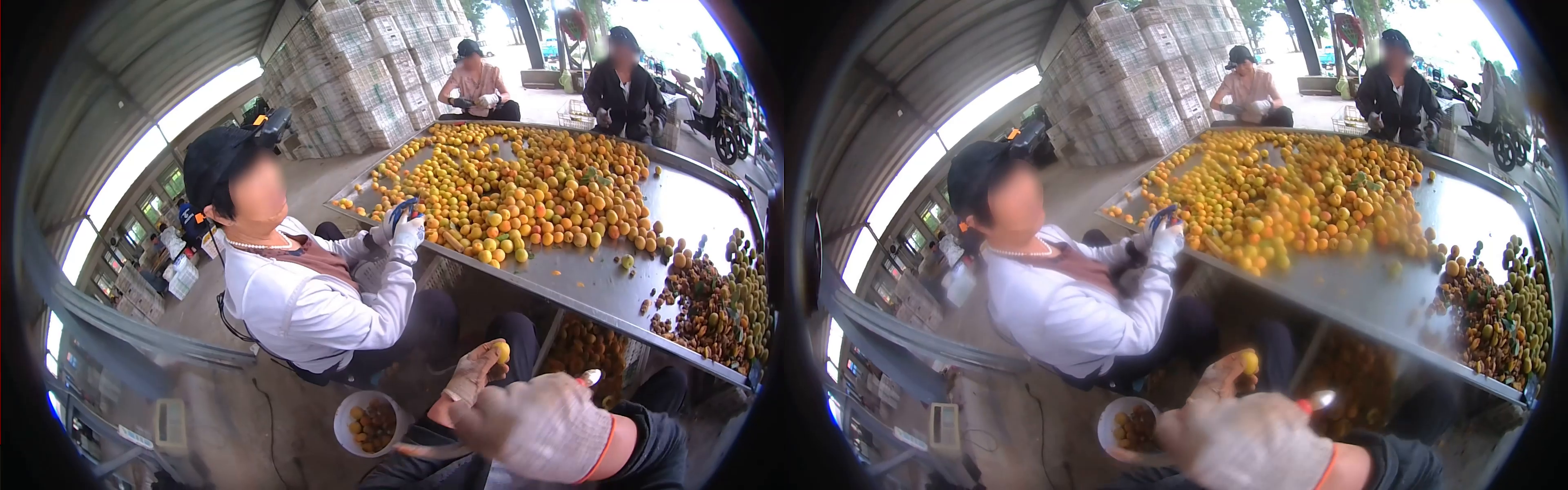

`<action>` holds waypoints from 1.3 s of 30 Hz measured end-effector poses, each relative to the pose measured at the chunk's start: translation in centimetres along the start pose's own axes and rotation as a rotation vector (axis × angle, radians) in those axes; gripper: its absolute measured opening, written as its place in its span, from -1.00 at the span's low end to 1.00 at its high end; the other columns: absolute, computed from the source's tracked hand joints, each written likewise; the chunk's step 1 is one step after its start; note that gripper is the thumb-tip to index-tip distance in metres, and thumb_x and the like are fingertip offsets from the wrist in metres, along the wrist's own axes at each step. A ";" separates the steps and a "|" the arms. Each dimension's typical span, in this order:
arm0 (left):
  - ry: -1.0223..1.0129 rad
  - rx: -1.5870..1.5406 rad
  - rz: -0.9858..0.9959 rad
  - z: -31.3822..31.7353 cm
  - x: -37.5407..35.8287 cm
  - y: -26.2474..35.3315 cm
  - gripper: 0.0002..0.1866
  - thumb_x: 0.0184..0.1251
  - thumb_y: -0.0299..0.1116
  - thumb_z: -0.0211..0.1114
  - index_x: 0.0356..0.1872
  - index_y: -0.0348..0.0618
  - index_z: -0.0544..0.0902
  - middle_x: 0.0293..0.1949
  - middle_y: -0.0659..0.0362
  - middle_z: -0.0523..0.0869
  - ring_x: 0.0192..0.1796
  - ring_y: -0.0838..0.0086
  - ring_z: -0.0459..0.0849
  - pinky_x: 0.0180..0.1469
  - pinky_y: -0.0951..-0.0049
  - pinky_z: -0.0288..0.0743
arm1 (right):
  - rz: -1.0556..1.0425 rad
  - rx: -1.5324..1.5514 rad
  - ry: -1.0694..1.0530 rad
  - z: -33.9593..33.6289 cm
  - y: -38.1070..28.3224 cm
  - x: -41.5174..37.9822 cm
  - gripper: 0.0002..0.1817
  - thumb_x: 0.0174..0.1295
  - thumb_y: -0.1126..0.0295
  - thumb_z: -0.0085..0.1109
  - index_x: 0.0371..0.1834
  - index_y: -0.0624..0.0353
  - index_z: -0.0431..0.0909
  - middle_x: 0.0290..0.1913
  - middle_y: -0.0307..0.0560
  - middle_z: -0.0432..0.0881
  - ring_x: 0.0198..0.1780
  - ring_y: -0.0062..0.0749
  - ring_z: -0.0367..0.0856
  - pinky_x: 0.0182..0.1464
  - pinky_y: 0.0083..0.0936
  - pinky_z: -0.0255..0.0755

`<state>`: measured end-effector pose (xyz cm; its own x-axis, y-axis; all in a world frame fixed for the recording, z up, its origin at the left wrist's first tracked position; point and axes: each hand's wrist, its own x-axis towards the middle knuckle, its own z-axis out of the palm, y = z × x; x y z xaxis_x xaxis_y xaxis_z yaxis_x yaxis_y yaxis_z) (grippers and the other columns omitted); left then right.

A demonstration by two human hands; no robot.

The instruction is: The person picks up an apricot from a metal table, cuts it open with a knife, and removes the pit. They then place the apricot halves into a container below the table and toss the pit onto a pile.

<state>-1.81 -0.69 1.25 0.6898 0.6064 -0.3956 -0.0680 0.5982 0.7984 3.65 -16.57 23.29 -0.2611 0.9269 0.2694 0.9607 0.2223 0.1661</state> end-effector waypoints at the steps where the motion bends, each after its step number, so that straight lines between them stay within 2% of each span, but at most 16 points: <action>1: -0.105 -0.026 0.010 -2.0 2.4 -2.0 -0.64 0.36 -0.27 0.33 0.10 -0.17 0.59 -0.21 0.24 0.71 -0.32 0.60 0.70 -0.23 0.61 0.62 | 0.093 0.143 -0.038 1.1 0.9 -0.7 -0.53 -0.09 0.31 0.38 -0.01 -0.01 0.59 -0.44 -0.16 0.62 -0.51 -0.30 0.66 -0.53 -0.40 0.52; 2: -0.208 -0.050 0.017 -3.2 3.6 -3.1 -0.65 0.36 -0.27 0.33 0.09 -0.16 0.59 -0.21 0.24 0.72 -0.31 0.60 0.69 -0.23 0.61 0.61 | 0.188 0.289 -0.077 2.4 1.8 -1.5 -0.58 -0.05 0.34 0.35 -0.03 -0.02 0.60 -0.46 -0.19 0.61 -0.51 -0.29 0.66 -0.50 -0.41 0.53; 3: -0.200 0.030 0.036 -1.9 1.4 -1.1 -0.65 0.35 -0.26 0.34 0.09 -0.15 0.59 -0.22 0.24 0.72 -0.32 0.60 0.70 -0.24 0.60 0.62 | 0.263 0.389 -0.023 3.7 2.6 -2.5 -0.65 -0.03 0.36 0.32 -0.09 -0.01 0.63 -0.44 -0.17 0.63 -0.47 -0.26 0.67 -0.44 -0.40 0.54; 4: -0.175 0.013 0.056 -2.6 2.3 -2.3 -0.65 0.35 -0.25 0.34 0.08 -0.15 0.59 -0.22 0.22 0.72 -0.32 0.59 0.71 -0.24 0.58 0.63 | 0.337 0.488 0.031 5.2 3.5 -3.6 -0.71 -0.01 0.37 0.29 -0.15 0.01 0.66 -0.41 -0.16 0.66 -0.44 -0.23 0.68 -0.39 -0.39 0.56; 6: -0.170 0.005 0.029 -3.3 2.8 -2.5 -0.65 0.35 -0.24 0.33 0.08 -0.14 0.59 -0.21 0.21 0.72 -0.31 0.57 0.72 -0.23 0.56 0.64 | 0.525 0.491 0.187 8.6 4.5 -5.8 -0.79 0.00 0.39 0.23 -0.25 -0.03 0.68 -0.42 -0.13 0.67 -0.39 -0.20 0.68 -0.36 -0.34 0.55; 8: -0.158 -0.002 0.025 -3.4 2.6 -2.3 -0.65 0.35 -0.24 0.33 0.08 -0.13 0.59 -0.21 0.21 0.72 -0.31 0.56 0.73 -0.23 0.55 0.65 | 0.656 0.501 0.161 10.3 5.5 -7.4 -0.82 0.01 0.38 0.23 -0.28 0.02 0.69 -0.38 -0.12 0.68 -0.39 -0.18 0.67 -0.36 -0.33 0.54; 10: -0.148 -0.011 0.022 -3.3 2.7 -2.4 -0.65 0.36 -0.23 0.33 0.09 -0.13 0.59 -0.21 0.20 0.72 -0.31 0.56 0.73 -0.22 0.54 0.66 | 0.679 0.494 0.143 10.1 5.7 -8.5 -0.83 0.07 0.36 0.24 -0.26 0.07 0.69 -0.39 -0.09 0.70 -0.43 -0.22 0.68 -0.36 -0.37 0.53; 12: -0.171 -0.044 0.019 -3.4 2.8 -2.5 -0.65 0.36 -0.23 0.32 0.09 -0.12 0.58 -0.20 0.19 0.73 -0.30 0.55 0.73 -0.21 0.52 0.67 | 0.935 0.802 0.061 9.8 5.5 -9.2 -0.83 0.15 0.34 0.24 -0.24 0.11 0.69 -0.45 -0.06 0.70 -0.48 -0.27 0.69 -0.35 -0.43 0.53; 14: -0.182 -0.051 0.012 -3.2 2.7 -2.5 -0.65 0.37 -0.24 0.31 0.10 -0.12 0.58 -0.19 0.18 0.73 -0.30 0.54 0.73 -0.21 0.51 0.67 | 0.933 0.807 0.088 10.2 5.4 -9.8 -0.81 0.19 0.31 0.23 -0.22 0.15 0.69 -0.50 -0.04 0.69 -0.52 -0.32 0.69 -0.34 -0.47 0.53; 16: -0.192 -0.056 0.004 -3.0 2.7 -2.2 -0.65 0.37 -0.24 0.31 0.11 -0.12 0.57 -0.18 0.18 0.73 -0.30 0.53 0.73 -0.21 0.51 0.67 | 0.958 0.767 0.135 11.0 5.4 -10.4 -0.79 0.04 0.38 0.30 -0.26 0.22 0.67 -0.46 0.06 0.68 -0.43 -0.22 0.70 -0.31 -0.45 0.54; 20: -0.241 -0.113 -0.021 -2.9 2.9 -1.7 -0.66 0.38 -0.30 0.29 0.13 -0.11 0.56 -0.14 0.13 0.73 -0.29 0.48 0.74 -0.19 0.48 0.68 | 0.922 0.743 0.175 13.0 5.6 -11.8 -0.78 0.04 0.38 0.31 -0.26 0.23 0.67 -0.46 0.04 0.68 -0.45 -0.28 0.69 -0.30 -0.46 0.54; 22: -0.251 -0.154 -0.020 -2.8 3.1 -1.3 -0.67 0.38 -0.33 0.28 0.13 -0.11 0.56 -0.12 0.12 0.72 -0.28 0.45 0.74 -0.18 0.47 0.68 | 0.944 0.786 0.139 12.9 5.7 -12.1 -0.80 0.13 0.41 0.23 -0.20 0.19 0.69 -0.42 0.05 0.70 -0.36 -0.18 0.72 -0.28 -0.39 0.54; 26: -0.336 -0.284 -0.004 -2.1 2.7 -0.7 -0.67 0.39 -0.41 0.25 0.15 -0.12 0.54 -0.06 0.08 0.70 -0.21 0.40 0.74 -0.11 0.42 0.69 | 0.983 0.817 0.136 14.3 5.8 -13.4 -0.80 0.11 0.43 0.24 -0.20 0.20 0.68 -0.41 0.04 0.70 -0.37 -0.18 0.71 -0.27 -0.39 0.54; 28: -0.368 -0.313 -0.003 -1.7 2.8 -0.8 -0.67 0.39 -0.43 0.24 0.15 -0.12 0.53 -0.05 0.07 0.70 -0.20 0.39 0.74 -0.09 0.41 0.69 | 1.028 0.820 0.199 14.9 5.5 -14.0 -0.83 0.09 0.44 0.27 -0.26 0.26 0.67 -0.48 0.01 0.68 -0.43 -0.41 0.67 -0.28 -0.48 0.52; 33: -0.451 -0.360 0.001 -1.4 3.1 -1.0 -0.66 0.39 -0.44 0.23 0.17 -0.12 0.52 -0.05 0.09 0.69 -0.15 0.39 0.73 -0.04 0.40 0.67 | 1.061 0.780 0.124 15.4 4.9 -14.8 -0.83 0.12 0.43 0.26 -0.26 0.26 0.67 -0.45 0.00 0.69 -0.39 -0.40 0.68 -0.25 -0.49 0.53; 39: -0.397 -0.297 0.030 -1.8 4.0 -1.5 -0.62 0.36 -0.32 0.29 0.17 -0.14 0.53 -0.04 0.10 0.67 -0.19 0.42 0.70 -0.11 0.39 0.64 | 1.031 0.731 0.131 17.1 4.3 -15.8 -0.83 0.14 0.39 0.27 -0.26 0.24 0.68 -0.40 0.01 0.71 -0.37 -0.39 0.70 -0.25 -0.48 0.55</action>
<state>-0.29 1.78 -2.37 0.9018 0.4137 -0.1253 -0.2543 0.7422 0.6201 13.52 -25.12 3.50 0.6687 0.7411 0.0601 0.5401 -0.4286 -0.7243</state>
